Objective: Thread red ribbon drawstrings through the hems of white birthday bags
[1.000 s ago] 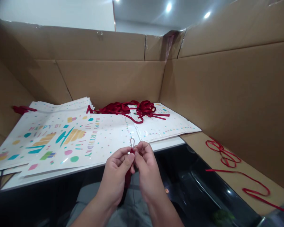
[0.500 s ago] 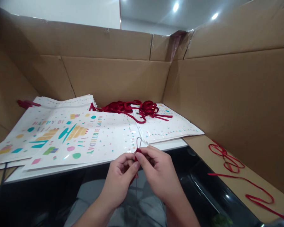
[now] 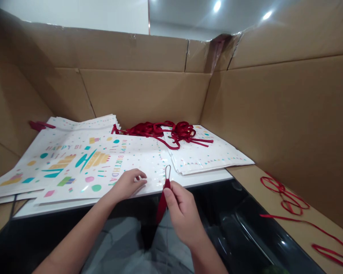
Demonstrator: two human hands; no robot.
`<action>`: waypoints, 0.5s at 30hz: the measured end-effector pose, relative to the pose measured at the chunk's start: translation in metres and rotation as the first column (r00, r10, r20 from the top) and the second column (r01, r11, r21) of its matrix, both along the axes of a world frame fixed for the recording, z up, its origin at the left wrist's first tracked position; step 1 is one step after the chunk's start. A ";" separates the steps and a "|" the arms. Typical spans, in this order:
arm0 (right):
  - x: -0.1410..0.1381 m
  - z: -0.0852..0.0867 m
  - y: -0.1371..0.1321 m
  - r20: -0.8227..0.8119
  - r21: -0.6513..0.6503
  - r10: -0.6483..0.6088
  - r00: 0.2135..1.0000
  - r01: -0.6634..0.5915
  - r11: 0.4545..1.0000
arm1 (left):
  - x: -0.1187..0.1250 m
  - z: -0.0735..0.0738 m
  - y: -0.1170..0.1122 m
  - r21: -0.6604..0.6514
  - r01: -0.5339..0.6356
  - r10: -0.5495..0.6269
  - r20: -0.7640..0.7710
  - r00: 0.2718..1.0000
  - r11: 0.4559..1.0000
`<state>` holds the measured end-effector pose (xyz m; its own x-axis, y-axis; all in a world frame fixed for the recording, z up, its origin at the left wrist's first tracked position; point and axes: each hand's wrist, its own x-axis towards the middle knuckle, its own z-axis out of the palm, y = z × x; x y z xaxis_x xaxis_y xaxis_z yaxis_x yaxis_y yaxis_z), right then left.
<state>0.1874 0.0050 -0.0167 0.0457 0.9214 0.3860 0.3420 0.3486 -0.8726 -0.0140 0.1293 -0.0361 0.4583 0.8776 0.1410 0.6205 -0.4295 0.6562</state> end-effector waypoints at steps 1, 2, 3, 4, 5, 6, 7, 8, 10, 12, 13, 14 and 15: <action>-0.004 -0.003 0.001 -0.021 0.014 -0.006 1.000 0.006 1.000 | 0.000 -0.002 0.006 -0.028 0.029 -0.029 -0.024 0.999 0.999; -0.009 -0.006 0.002 -0.037 0.030 -0.012 0.999 0.013 0.999 | 0.002 -0.005 0.011 -0.052 0.049 -0.052 -0.049 0.997 0.997; -0.014 -0.008 0.002 -0.046 0.048 -0.021 0.999 0.023 0.999 | 0.004 -0.007 0.014 -0.068 0.058 -0.063 -0.073 0.995 0.996; -0.018 -0.009 0.002 -0.051 0.069 -0.032 0.998 0.036 0.997 | 0.006 -0.008 0.015 -0.075 0.059 -0.066 -0.095 0.993 0.995; -0.023 -0.009 0.001 -0.054 0.096 -0.043 0.998 0.049 0.994 | 0.008 -0.010 0.017 -0.076 0.055 -0.063 -0.116 0.991 0.996; -0.027 -0.010 0.000 -0.055 0.127 -0.053 0.997 0.060 0.990 | 0.010 -0.011 0.017 -0.073 0.048 -0.058 -0.136 0.989 0.996; -0.031 -0.009 -0.001 -0.049 0.155 -0.058 0.997 0.065 0.986 | 0.011 -0.012 0.018 -0.071 0.045 -0.056 -0.154 0.987 0.996; -0.035 -0.009 -0.003 -0.039 0.184 -0.058 0.998 0.065 0.981 | 0.012 -0.012 0.019 -0.070 0.044 -0.056 -0.168 0.984 0.997; -0.039 -0.004 -0.008 -0.015 0.233 -0.053 0.999 0.055 0.971 | 0.012 -0.012 0.021 -0.076 0.042 -0.056 -0.193 0.980 0.996; -0.036 0.006 -0.011 -0.030 0.264 -0.087 0.996 0.092 0.960 | 0.013 -0.011 0.022 -0.095 0.040 -0.061 -0.219 0.974 0.995; -0.033 0.014 -0.013 -0.071 0.274 -0.132 0.989 0.147 0.951 | 0.013 -0.009 0.023 -0.107 0.043 -0.067 -0.234 0.970 0.993; -0.028 0.023 -0.013 -0.128 0.283 -0.190 0.973 0.220 0.933 | 0.014 -0.008 0.024 -0.118 0.045 -0.074 -0.252 0.965 0.992; -0.023 0.033 -0.013 -0.185 0.287 -0.247 0.951 0.293 0.912 | 0.015 -0.006 0.025 -0.125 0.051 -0.083 -0.270 0.959 0.991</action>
